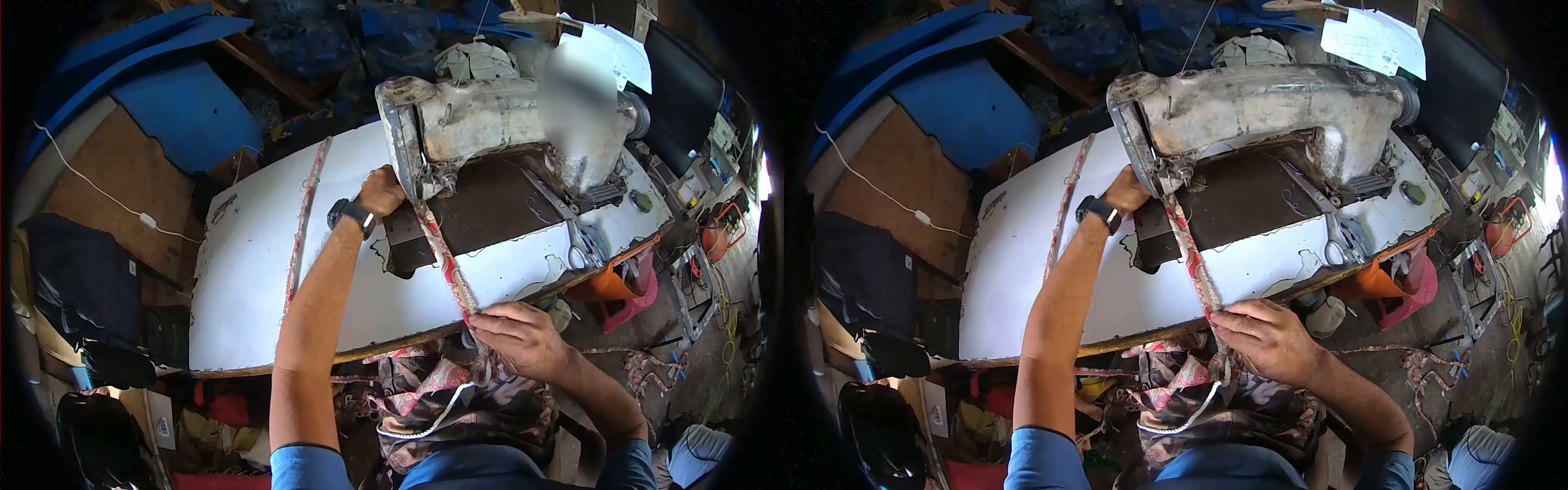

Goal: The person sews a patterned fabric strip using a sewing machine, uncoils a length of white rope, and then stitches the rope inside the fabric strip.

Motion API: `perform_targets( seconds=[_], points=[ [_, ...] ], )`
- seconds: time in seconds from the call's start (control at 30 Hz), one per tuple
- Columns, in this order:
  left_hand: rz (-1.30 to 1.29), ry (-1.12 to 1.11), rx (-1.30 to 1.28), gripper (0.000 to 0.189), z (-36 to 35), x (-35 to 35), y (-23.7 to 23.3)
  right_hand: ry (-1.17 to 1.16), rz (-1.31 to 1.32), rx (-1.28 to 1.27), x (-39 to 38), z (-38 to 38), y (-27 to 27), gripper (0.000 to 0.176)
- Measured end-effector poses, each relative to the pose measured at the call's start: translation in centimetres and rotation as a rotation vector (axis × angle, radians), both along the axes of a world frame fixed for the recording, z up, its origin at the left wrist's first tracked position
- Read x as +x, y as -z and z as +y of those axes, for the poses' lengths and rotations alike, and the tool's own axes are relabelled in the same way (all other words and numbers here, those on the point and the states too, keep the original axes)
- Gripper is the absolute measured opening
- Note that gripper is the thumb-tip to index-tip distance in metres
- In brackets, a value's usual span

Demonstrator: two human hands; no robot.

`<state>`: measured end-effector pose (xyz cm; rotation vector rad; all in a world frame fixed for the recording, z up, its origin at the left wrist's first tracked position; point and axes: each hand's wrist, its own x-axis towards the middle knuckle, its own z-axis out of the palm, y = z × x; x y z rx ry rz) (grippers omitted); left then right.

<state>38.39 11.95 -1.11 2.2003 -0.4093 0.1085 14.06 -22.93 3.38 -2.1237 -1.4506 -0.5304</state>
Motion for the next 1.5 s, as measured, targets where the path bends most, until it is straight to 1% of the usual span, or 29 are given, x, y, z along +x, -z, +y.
perform_targets(
  seconds=[0.07,0.17,0.2,0.3,0.4,0.5,0.6,0.67,0.77,0.8,0.9,0.93,1.03,1.17,1.3,1.33,1.37,1.4,1.47,1.5],
  points=[
    [-0.060,-0.015,-0.092,0.041,0.6,-0.5,0.8,-0.014,0.023,-0.003,0.4,0.0,0.2,0.031],
    [-0.292,-0.233,0.181,0.033,-1.6,-3.7,-1.6,-0.004,-0.002,-0.004,0.7,0.3,-0.4,0.027],
    [-0.278,-0.267,0.223,0.033,-2.2,-4.4,-2.5,-0.025,0.017,-0.012,1.0,0.3,-0.6,0.026],
    [-0.418,-0.278,0.288,0.034,-2.3,-3.9,-2.1,-0.017,0.021,-0.060,1.7,0.3,-0.7,0.031],
    [-0.414,-0.253,0.302,0.035,-1.6,-2.6,-1.7,-0.005,0.020,-0.066,2.5,0.6,-0.6,0.033],
    [-0.388,-0.193,0.244,0.037,-0.6,-1.1,-1.0,-0.002,0.042,-0.083,3.4,0.9,-1.0,0.034],
    [-0.392,-0.207,0.252,0.032,0.2,0.5,-0.6,-0.010,0.051,-0.085,4.6,1.5,-1.4,0.034],
    [-0.389,-0.240,0.220,0.027,0.4,1.5,-0.2,-0.021,0.055,-0.089,5.5,1.8,-1.3,0.035],
    [-0.354,-0.313,0.217,0.025,0.1,1.1,-1.7,-0.026,0.052,-0.112,6.7,2.4,-1.6,0.034],
    [-0.386,-0.284,0.204,0.024,0.4,1.8,-1.7,-0.037,0.061,-0.099,7.1,2.7,-1.7,0.033],
    [-0.351,-0.355,0.242,0.023,0.7,2.7,-1.9,-0.026,0.098,-0.097,8.4,3.5,-1.7,0.033],
    [-0.410,-0.357,0.235,0.023,0.8,3.2,-1.9,-0.039,0.122,-0.079,8.9,3.8,-1.8,0.033],
    [-0.307,-0.438,0.305,0.025,0.6,4.1,-2.8,-0.044,0.131,-0.074,10.4,4.5,-1.5,0.034],
    [-0.223,-0.477,0.296,0.028,1.0,5.2,-3.4,-0.042,0.147,-0.069,11.9,5.7,-1.3,0.034],
    [-0.229,-0.456,0.334,0.028,1.9,6.5,-3.6,0.002,0.128,-0.104,12.6,6.5,-1.6,0.034],
    [-0.208,-0.480,0.341,0.027,1.8,6.4,-3.6,0.000,0.096,-0.104,12.8,6.6,-1.4,0.036],
    [-0.262,-0.516,0.335,0.023,1.8,6.6,-3.4,0.000,0.073,-0.095,12.9,6.6,-1.2,0.037],
    [-0.231,-0.507,0.279,0.023,1.6,6.4,-3.3,0.007,0.049,-0.084,12.9,6.8,-1.0,0.037],
    [-0.299,-0.447,0.265,0.027,3.1,7.2,-1.3,0.038,-0.006,-0.007,13.1,7.0,0.1,0.034],
    [-0.335,-0.393,0.255,0.028,3.9,7.9,-0.2,0.040,0.011,-0.031,12.9,6.8,-0.1,0.031]
  ],
)
